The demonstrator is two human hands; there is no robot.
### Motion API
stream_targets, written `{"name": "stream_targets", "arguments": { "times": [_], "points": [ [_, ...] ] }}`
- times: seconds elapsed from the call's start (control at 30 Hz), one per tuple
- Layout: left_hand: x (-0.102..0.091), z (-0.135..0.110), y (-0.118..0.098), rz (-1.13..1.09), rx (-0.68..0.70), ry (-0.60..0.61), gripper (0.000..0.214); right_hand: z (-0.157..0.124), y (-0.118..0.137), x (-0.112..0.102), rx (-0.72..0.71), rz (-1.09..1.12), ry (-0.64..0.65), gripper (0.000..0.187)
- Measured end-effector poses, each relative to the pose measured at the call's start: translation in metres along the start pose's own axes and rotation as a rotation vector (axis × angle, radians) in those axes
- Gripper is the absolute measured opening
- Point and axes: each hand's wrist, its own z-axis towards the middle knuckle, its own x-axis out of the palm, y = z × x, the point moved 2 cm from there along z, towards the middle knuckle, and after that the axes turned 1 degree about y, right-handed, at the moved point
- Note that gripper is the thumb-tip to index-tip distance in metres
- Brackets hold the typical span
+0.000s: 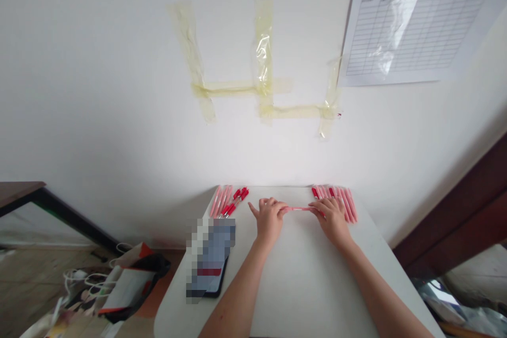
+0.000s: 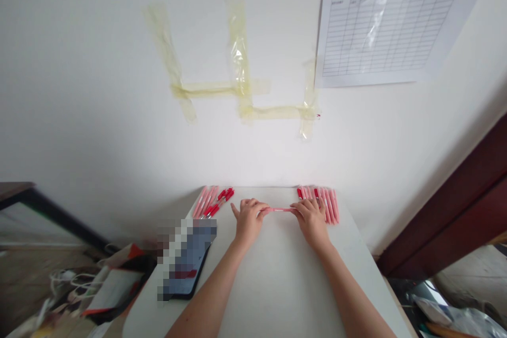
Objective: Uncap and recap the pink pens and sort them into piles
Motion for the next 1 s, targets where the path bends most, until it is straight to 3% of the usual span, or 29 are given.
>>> {"name": "stream_targets", "arguments": {
  "times": [0.3, 0.7, 1.0],
  "points": [
    [-0.0015, 0.0001, -0.0004, 0.010, -0.014, 0.003, 0.014, -0.0012, -0.0006, 0.0023, 0.000, -0.021, 0.003, 0.034],
    [-0.0009, 0.0000, 0.0003, -0.008, -0.007, 0.015, 0.014, 0.0010, -0.0015, 0.0006, -0.053, 0.028, -0.046, 0.022],
    [-0.0001, -0.0006, -0.0003, -0.017, -0.003, 0.007, 0.011, 0.0012, -0.0013, -0.0026, -0.041, 0.044, -0.010, 0.018]
  ]
}}
